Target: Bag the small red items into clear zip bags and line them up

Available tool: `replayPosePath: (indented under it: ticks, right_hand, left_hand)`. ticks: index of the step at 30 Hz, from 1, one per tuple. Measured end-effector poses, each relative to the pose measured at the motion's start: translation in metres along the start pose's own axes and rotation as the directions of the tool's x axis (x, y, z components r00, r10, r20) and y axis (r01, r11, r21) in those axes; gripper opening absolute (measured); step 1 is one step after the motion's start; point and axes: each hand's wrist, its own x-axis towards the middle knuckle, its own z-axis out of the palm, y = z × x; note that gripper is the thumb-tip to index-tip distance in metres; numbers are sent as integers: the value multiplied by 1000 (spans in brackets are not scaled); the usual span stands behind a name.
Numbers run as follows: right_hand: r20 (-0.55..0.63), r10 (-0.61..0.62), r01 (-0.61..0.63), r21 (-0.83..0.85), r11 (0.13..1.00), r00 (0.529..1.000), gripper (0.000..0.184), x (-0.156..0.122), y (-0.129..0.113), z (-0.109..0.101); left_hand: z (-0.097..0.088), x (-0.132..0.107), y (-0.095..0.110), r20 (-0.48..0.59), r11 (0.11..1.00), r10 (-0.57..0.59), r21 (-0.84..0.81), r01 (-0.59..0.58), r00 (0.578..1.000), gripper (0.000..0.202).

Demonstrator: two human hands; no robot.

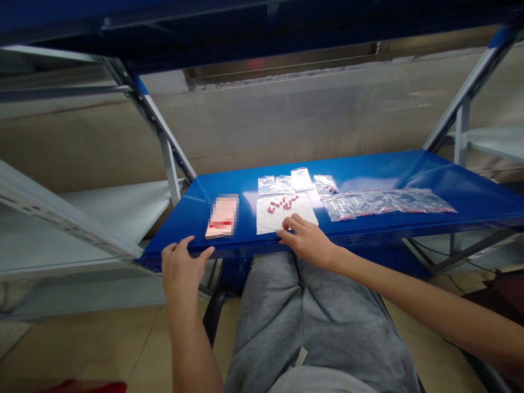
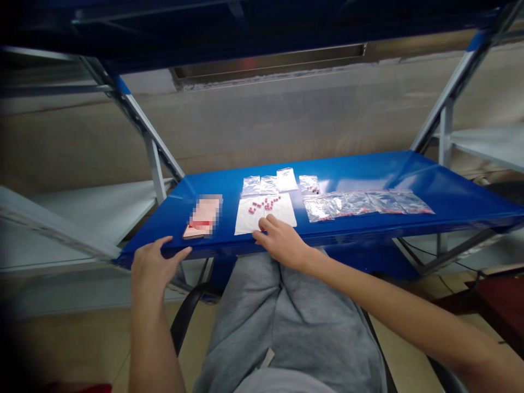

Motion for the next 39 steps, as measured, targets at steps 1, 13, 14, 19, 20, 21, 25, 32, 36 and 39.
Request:
replayPosePath:
  ticks: [1, 13, 14, 19, 20, 21, 25, 32, 36, 39]
  right_hand:
    - [-2, -18, 18, 4, 1000, 1000, 14, 0, 0, 1]
    - [28, -113, 114, -53, 992, 993, 25, -3, 4, 4]
    - [23, -107, 108, -47, 993, 994, 25, -3, 4, 5]
    - [8, -91, 91, -30, 995, 996, 25, -5, 4, 8]
    - [3, -98, 98, -42, 994, 995, 25, -5, 4, 8]
    - [-3, -106, 106, -58, 993, 994, 25, -5, 5, 8]
    - [-24, -127, 124, -112, 986, 992, 27, -6, 6, 8]
    - [-68, -116, 111, -86, 990, 991, 24, -7, 8, 13]
    - [-83, -107, 104, -41, 994, 991, 23, -5, 11, 15]
    - [-83, -101, 102, 7, 995, 991, 24, -4, 13, 15]
  left_hand:
    - [1, 1, -3, -10, 1000, 3, -1, -3, 1000, 60]
    - [-6, 8, -4, -21, 986, -167, -32, 167, 986, 108]
    - [-7, 8, -4, -12, 985, -168, -35, 167, 986, 110]
    - [-4, 15, -8, 13, 981, -192, -31, 192, 981, 114]
    - [-4, 16, -9, 22, 979, -202, -30, 203, 979, 115]
    - [-4, 17, -11, 36, 977, -212, -30, 213, 977, 116]
    - [-4, 19, -12, 75, 972, -225, -48, 229, 971, 118]
    - [-6, 16, -6, 80, 966, -252, -33, 256, 964, 111]
    - [-6, 16, -5, 99, 962, -268, -33, 272, 958, 110]
    - [-6, 15, -5, 111, 961, -269, -37, 274, 957, 112]
